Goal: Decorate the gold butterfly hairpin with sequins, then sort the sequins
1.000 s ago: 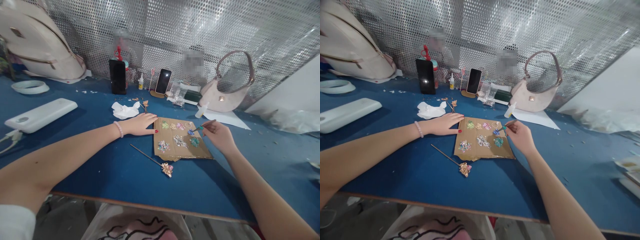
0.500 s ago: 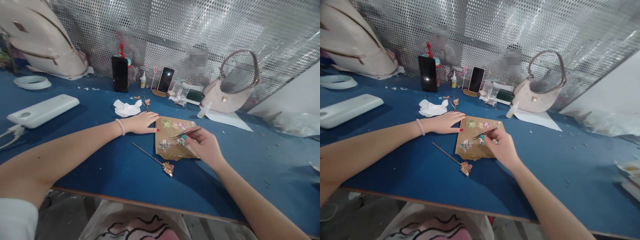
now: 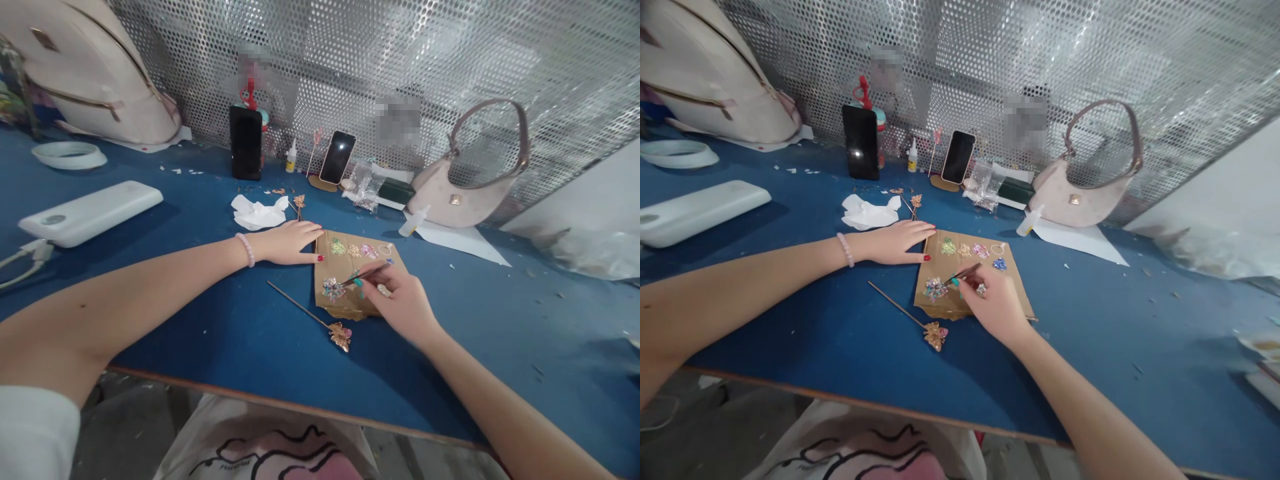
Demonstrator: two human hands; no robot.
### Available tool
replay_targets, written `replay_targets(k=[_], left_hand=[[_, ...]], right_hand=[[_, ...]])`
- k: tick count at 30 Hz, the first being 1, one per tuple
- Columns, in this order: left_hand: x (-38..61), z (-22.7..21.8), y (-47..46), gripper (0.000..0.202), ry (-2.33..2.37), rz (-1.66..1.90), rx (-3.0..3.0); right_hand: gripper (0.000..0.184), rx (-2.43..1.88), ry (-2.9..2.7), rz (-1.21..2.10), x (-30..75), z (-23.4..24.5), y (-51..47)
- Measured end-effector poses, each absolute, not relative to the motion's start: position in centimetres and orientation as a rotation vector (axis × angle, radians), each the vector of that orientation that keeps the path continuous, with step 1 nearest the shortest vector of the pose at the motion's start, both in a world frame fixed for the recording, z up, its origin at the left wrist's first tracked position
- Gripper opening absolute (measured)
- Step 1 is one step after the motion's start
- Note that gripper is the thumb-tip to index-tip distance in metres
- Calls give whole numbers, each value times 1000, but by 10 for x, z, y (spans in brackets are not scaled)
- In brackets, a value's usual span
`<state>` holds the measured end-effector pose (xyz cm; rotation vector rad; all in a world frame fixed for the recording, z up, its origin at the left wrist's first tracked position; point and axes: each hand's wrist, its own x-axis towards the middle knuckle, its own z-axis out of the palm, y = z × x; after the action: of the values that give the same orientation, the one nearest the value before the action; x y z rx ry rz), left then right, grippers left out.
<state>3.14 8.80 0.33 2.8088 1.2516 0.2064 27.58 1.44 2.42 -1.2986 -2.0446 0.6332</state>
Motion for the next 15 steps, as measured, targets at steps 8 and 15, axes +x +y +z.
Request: replay_targets(k=[8,15], left_hand=[[29,1,90,76,1233,235,2813],[30,1,89,78,1229,236,2808]], right_hand=[[12,-1280,-2062,610,281,28,13],[13,-1303,-2034,611,277,24,14]])
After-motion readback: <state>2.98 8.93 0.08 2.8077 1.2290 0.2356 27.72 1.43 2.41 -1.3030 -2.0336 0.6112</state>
